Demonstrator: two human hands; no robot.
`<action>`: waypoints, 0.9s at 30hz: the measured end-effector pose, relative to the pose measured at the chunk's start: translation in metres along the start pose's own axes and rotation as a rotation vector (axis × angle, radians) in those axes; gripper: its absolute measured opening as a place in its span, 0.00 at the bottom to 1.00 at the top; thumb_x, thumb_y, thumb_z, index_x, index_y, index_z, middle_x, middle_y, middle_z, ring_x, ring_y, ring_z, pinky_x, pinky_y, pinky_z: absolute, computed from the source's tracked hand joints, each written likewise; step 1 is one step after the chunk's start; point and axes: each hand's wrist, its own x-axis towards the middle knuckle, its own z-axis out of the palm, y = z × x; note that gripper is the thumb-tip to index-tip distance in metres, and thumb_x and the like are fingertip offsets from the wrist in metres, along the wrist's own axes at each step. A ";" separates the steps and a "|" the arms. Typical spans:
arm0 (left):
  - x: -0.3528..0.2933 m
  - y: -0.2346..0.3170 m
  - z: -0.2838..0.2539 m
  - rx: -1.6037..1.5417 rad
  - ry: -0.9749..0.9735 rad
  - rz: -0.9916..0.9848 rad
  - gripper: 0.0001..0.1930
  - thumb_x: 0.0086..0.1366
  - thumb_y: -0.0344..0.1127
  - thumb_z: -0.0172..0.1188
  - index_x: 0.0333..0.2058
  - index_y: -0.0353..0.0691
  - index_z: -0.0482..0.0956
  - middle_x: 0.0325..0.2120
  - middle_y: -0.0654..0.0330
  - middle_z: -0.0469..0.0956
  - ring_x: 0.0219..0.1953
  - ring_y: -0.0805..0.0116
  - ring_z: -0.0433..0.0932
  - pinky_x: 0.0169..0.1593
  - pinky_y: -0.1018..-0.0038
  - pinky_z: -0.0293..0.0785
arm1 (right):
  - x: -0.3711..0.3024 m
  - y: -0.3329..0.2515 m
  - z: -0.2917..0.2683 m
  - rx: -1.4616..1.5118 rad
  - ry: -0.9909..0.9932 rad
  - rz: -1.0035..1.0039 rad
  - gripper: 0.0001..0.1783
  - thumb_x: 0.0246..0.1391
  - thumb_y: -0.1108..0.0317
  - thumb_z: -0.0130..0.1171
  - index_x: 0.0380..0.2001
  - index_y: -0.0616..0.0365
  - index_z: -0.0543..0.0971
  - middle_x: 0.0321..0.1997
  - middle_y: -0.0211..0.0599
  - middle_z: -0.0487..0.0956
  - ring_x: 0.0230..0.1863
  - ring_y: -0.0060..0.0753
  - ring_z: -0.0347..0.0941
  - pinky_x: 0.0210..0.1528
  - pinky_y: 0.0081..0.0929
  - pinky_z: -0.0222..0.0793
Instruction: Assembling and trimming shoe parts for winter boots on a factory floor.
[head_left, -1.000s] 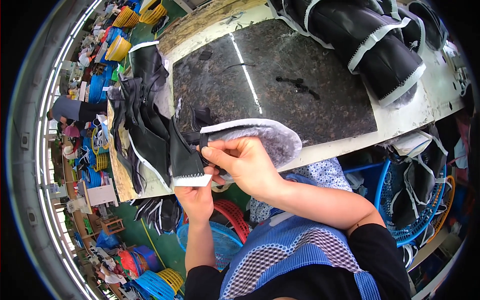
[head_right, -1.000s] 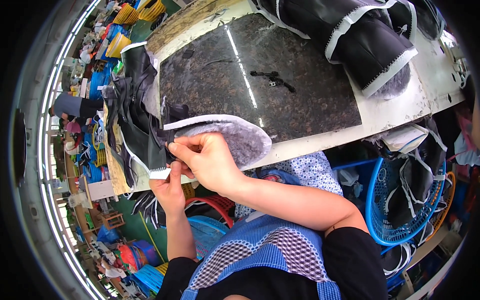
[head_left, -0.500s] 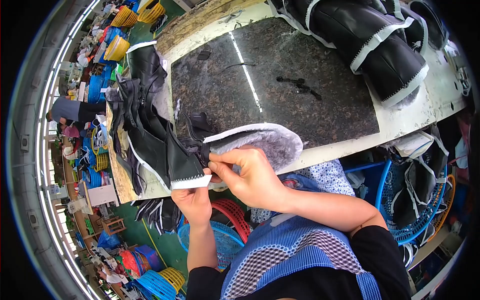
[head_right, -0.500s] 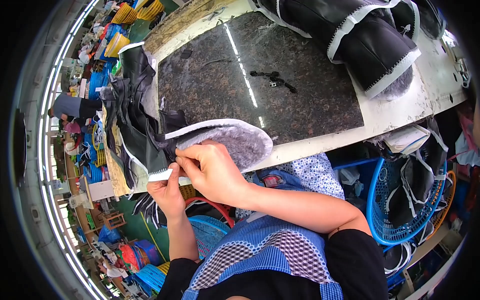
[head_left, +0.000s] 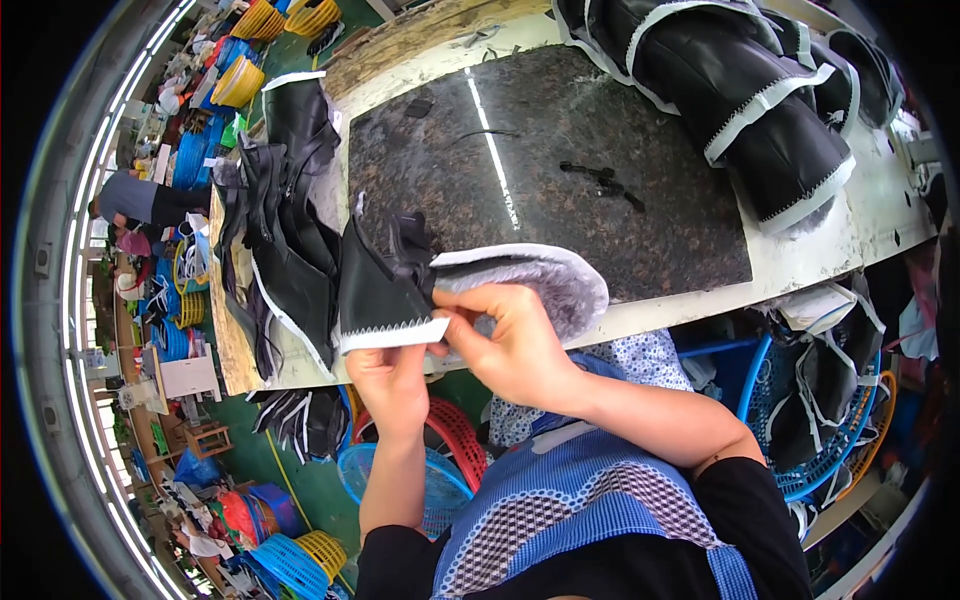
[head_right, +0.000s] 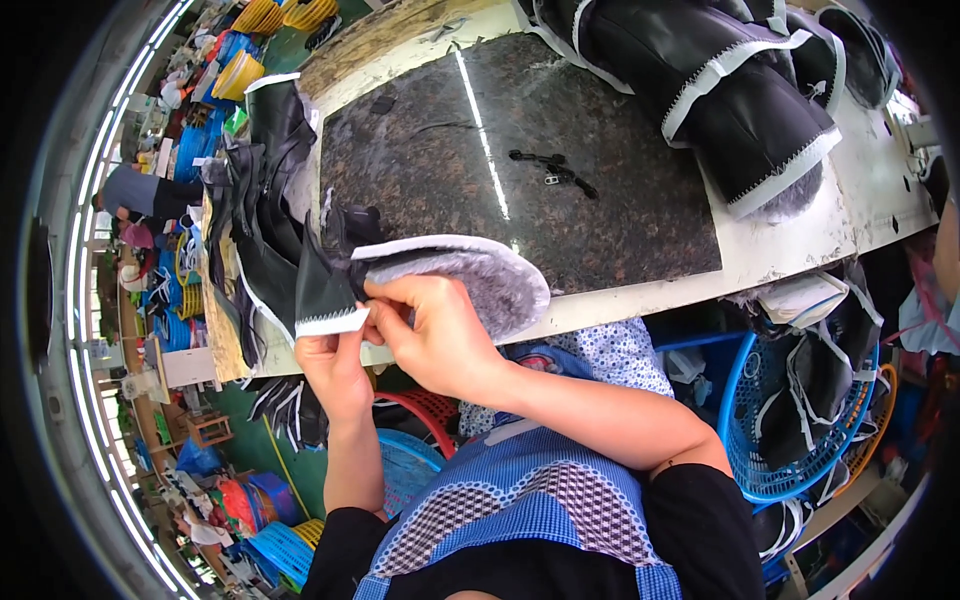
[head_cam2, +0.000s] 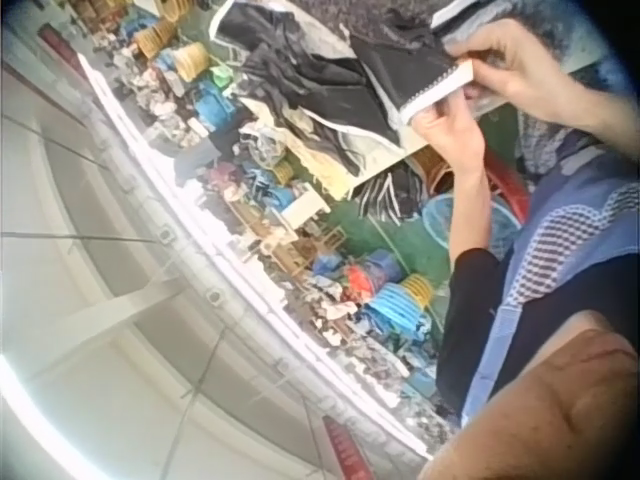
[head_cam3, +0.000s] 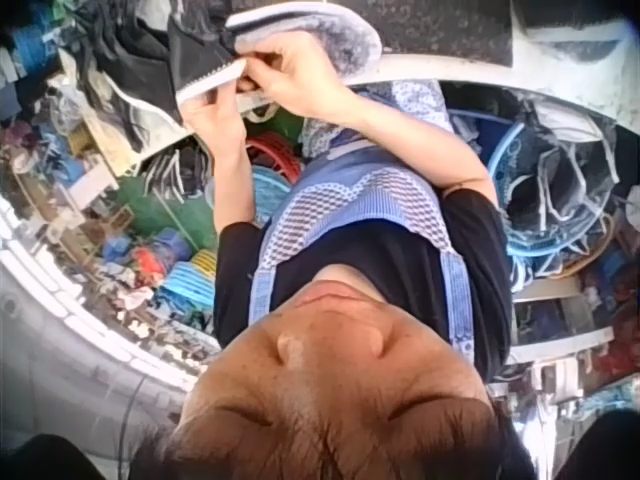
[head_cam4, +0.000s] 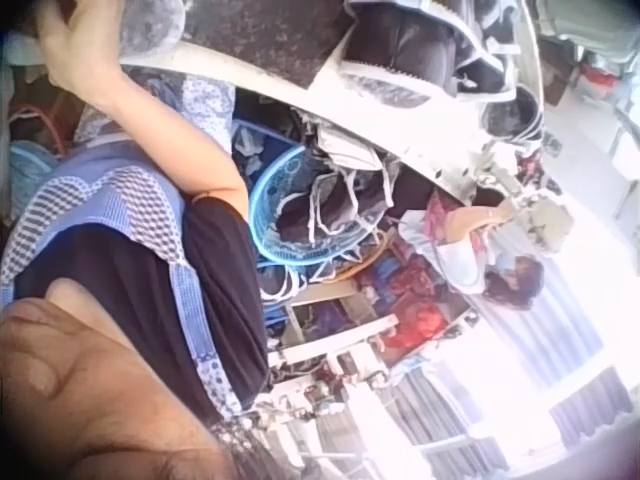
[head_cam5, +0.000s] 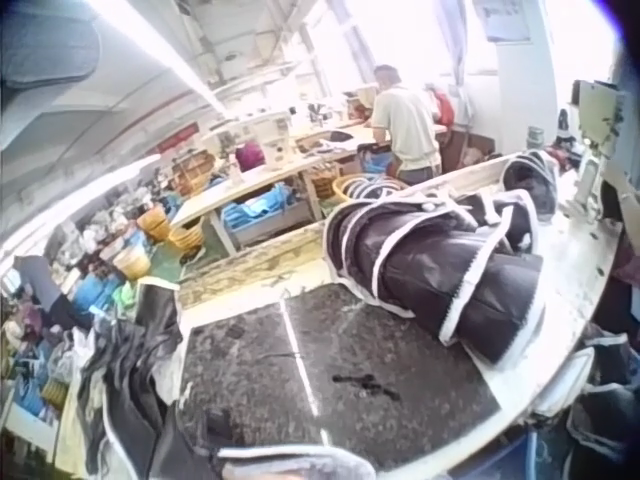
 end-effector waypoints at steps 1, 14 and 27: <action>0.004 -0.001 0.004 0.032 -0.028 0.016 0.04 0.61 0.23 0.58 0.35 0.31 0.78 0.26 0.59 0.79 0.24 0.75 0.75 0.29 0.80 0.71 | 0.002 0.002 0.000 -0.038 0.067 -0.063 0.10 0.54 0.78 0.54 0.37 0.74 0.78 0.23 0.43 0.80 0.27 0.21 0.75 0.29 0.22 0.70; 0.023 0.056 0.002 0.330 -0.330 -0.032 0.06 0.68 0.29 0.51 0.36 0.30 0.72 0.20 0.58 0.77 0.21 0.74 0.77 0.26 0.79 0.73 | 0.027 -0.033 -0.035 -0.637 -0.036 -0.529 0.11 0.43 0.71 0.67 0.32 0.61 0.79 0.30 0.37 0.73 0.31 0.39 0.72 0.32 0.30 0.68; 0.010 0.057 -0.010 0.389 -0.292 -0.023 0.06 0.65 0.28 0.56 0.35 0.30 0.76 0.22 0.58 0.78 0.23 0.73 0.79 0.26 0.78 0.74 | 0.011 -0.034 -0.021 -0.449 -0.016 -0.436 0.08 0.50 0.73 0.65 0.25 0.63 0.75 0.25 0.29 0.75 0.26 0.13 0.69 0.25 0.14 0.64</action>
